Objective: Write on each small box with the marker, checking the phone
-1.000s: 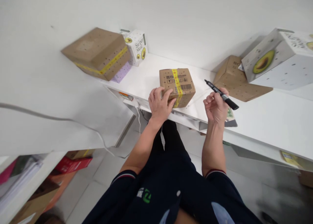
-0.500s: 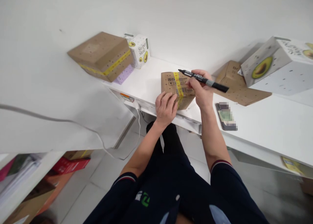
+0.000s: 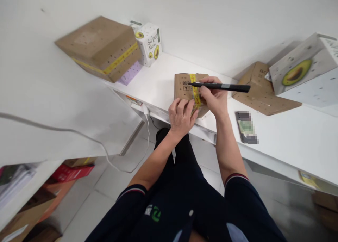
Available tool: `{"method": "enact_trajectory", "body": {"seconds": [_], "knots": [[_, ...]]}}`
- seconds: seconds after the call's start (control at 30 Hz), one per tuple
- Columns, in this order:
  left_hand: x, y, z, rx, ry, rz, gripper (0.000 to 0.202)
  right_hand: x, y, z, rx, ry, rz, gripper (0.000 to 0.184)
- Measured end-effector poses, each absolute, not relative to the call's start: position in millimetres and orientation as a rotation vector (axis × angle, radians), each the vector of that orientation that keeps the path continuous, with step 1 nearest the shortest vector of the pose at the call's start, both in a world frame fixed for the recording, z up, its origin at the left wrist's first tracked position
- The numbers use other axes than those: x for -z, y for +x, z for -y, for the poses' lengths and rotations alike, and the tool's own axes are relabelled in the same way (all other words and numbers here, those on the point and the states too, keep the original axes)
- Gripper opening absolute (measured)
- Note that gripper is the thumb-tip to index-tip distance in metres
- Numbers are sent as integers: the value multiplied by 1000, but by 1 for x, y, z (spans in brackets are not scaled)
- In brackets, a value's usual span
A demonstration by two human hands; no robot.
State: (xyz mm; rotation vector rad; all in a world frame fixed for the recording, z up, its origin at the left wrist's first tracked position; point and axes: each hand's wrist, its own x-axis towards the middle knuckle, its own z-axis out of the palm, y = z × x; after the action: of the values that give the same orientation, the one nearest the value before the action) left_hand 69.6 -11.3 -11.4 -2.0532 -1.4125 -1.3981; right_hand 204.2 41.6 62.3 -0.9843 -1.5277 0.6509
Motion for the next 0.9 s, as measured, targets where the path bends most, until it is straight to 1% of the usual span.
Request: {"method": "enact_trajectory", "body": {"seconds": [0.33, 0.5, 0.67, 0.9], "knots": [[14, 71, 10, 1345, -2142, 1600, 41, -64, 198, -30, -459, -1120, 1542, 28], [13, 71, 10, 1378, -2155, 1609, 40, -65, 198, -30, -489, -1071, 1550, 25], [12, 71, 11, 1400, -2207, 1674, 41, -66, 197, -31, -548, -1069, 1557, 28], [12, 72, 11, 1381, -2214, 1698, 42, -66, 197, -31, -488, -1085, 1601, 25]]}}
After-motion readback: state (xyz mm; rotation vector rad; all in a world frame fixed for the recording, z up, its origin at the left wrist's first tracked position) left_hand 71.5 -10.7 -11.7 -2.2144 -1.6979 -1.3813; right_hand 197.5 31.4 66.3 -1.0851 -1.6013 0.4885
